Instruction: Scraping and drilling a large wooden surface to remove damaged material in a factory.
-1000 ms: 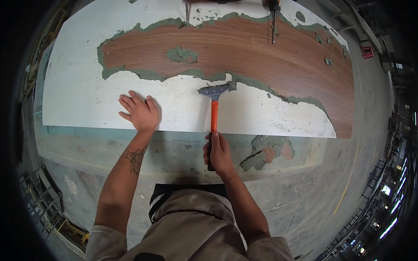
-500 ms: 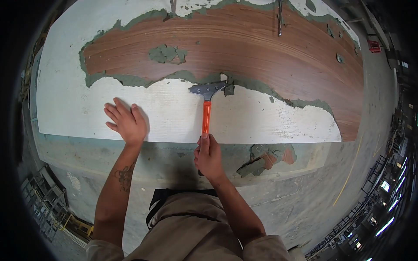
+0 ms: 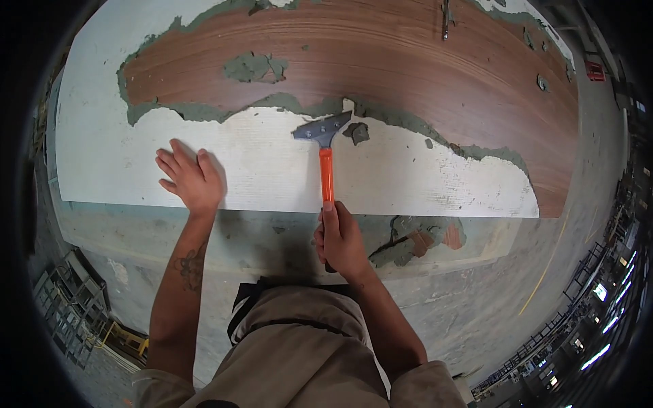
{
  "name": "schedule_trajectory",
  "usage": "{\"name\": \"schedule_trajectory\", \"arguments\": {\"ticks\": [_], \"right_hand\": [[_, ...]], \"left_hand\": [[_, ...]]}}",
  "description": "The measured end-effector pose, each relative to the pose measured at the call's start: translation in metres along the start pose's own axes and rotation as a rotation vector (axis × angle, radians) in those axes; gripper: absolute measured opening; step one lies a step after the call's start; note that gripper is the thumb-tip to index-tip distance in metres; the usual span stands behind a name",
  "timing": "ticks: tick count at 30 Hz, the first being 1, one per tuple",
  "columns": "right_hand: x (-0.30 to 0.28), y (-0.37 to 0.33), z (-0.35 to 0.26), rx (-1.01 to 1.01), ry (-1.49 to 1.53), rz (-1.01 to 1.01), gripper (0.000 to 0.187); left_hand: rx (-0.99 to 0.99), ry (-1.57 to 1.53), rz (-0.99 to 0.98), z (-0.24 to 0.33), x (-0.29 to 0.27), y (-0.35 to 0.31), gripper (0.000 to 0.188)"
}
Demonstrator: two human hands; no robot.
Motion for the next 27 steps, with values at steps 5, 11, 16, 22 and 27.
{"name": "schedule_trajectory", "arguments": {"ticks": [5, 11, 16, 22, 27], "right_hand": [[0.005, 0.003, 0.001, 0.056, 0.060, -0.019, 0.044], [0.000, 0.013, 0.001, 0.010, -0.001, -0.029, 0.045], [0.050, 0.030, 0.009, -0.050, 0.171, 0.080, 0.044], [0.022, 0.022, -0.001, -0.039, 0.107, 0.105, 0.044], [0.007, 0.021, -0.013, 0.054, -0.079, 0.087, 0.048]], "left_hand": [[-0.004, -0.027, -0.045, 0.002, -0.002, 0.000, 0.077], [0.010, -0.033, -0.054, 0.002, 0.001, 0.000, 0.075], [0.043, -0.052, -0.045, -0.004, 0.001, -0.001, 0.071], [0.069, -0.052, -0.117, 0.007, -0.001, 0.000, 0.074], [0.053, -0.079, -0.108, -0.002, -0.001, -0.003, 0.071]]}}
Point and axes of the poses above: each hand's wrist, its own y-axis towards the middle knuckle, its own x-axis out of the palm, z = x × y, the point moved 9 cm from there along y, towards the middle knuckle, and after that the axes turned 11 degrees about -z, right-handed, at the moved point
